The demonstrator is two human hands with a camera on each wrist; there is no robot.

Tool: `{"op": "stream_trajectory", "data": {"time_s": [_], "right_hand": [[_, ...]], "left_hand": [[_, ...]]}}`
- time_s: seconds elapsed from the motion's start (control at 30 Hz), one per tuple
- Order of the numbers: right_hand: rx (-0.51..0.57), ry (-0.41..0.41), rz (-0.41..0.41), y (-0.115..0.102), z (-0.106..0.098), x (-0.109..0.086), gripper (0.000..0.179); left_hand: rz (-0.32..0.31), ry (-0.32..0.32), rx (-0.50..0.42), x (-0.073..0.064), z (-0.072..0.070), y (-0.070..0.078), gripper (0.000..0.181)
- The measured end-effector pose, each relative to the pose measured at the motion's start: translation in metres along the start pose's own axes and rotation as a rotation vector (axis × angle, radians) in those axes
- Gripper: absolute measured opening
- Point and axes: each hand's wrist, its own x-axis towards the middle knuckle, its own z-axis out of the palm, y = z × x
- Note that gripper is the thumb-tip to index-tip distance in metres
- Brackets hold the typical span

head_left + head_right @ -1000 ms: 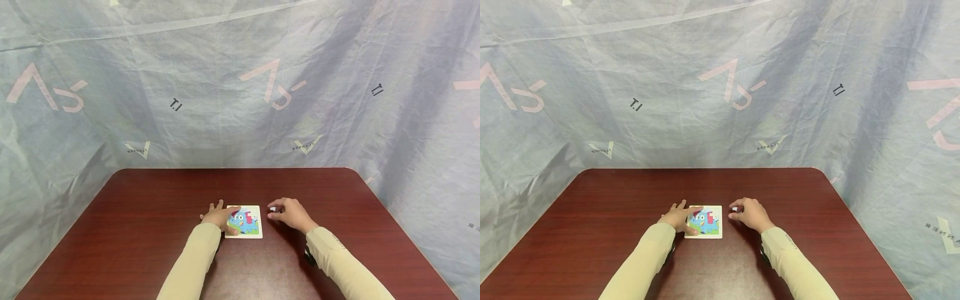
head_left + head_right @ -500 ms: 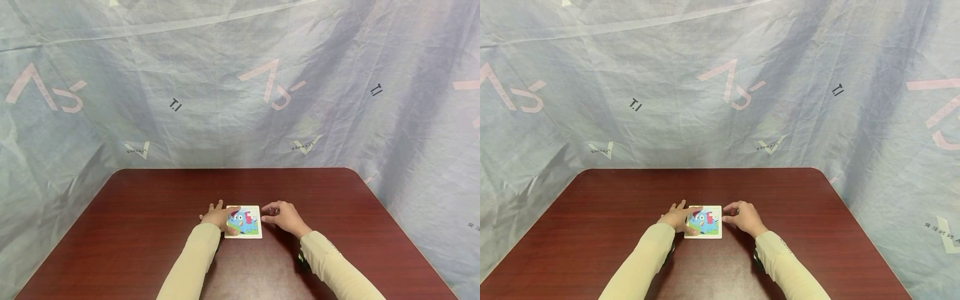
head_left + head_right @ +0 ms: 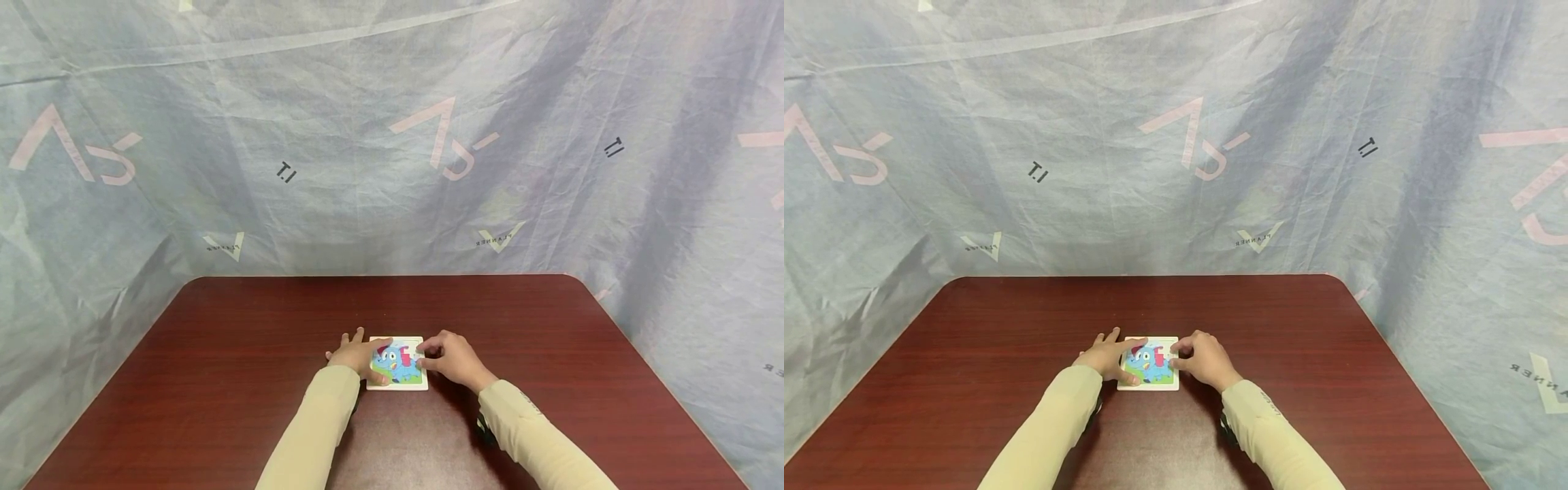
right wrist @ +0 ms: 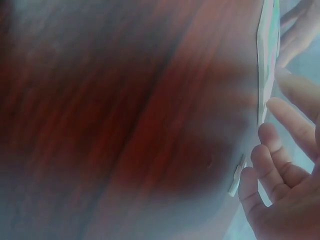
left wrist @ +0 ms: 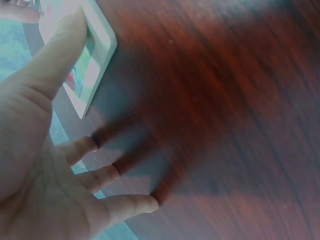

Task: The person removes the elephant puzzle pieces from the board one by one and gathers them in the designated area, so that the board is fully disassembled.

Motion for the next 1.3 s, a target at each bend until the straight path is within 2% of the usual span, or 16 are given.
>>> {"op": "stream_trajectory", "data": {"time_s": [0.37, 0.67, 1.3], "right_hand": [[-0.089, -0.036, -0.049, -0.0023, 0.0014, -0.0001, 0.021], [-0.096, -0.025, -0.032, -0.0061, 0.0016, 0.0019, 0.017], [-0.094, 0.02, -0.046, -0.0084, 0.0043, 0.0043, 0.025]], "left_hand": [[-0.012, -0.009, -0.003, 0.0017, 0.0022, -0.0005, 0.082], [-0.01, -0.011, 0.011, 0.0014, 0.0006, 0.0009, 0.082], [-0.022, -0.022, 0.017, 0.0009, 0.0, 0.0017, 0.081]]}}
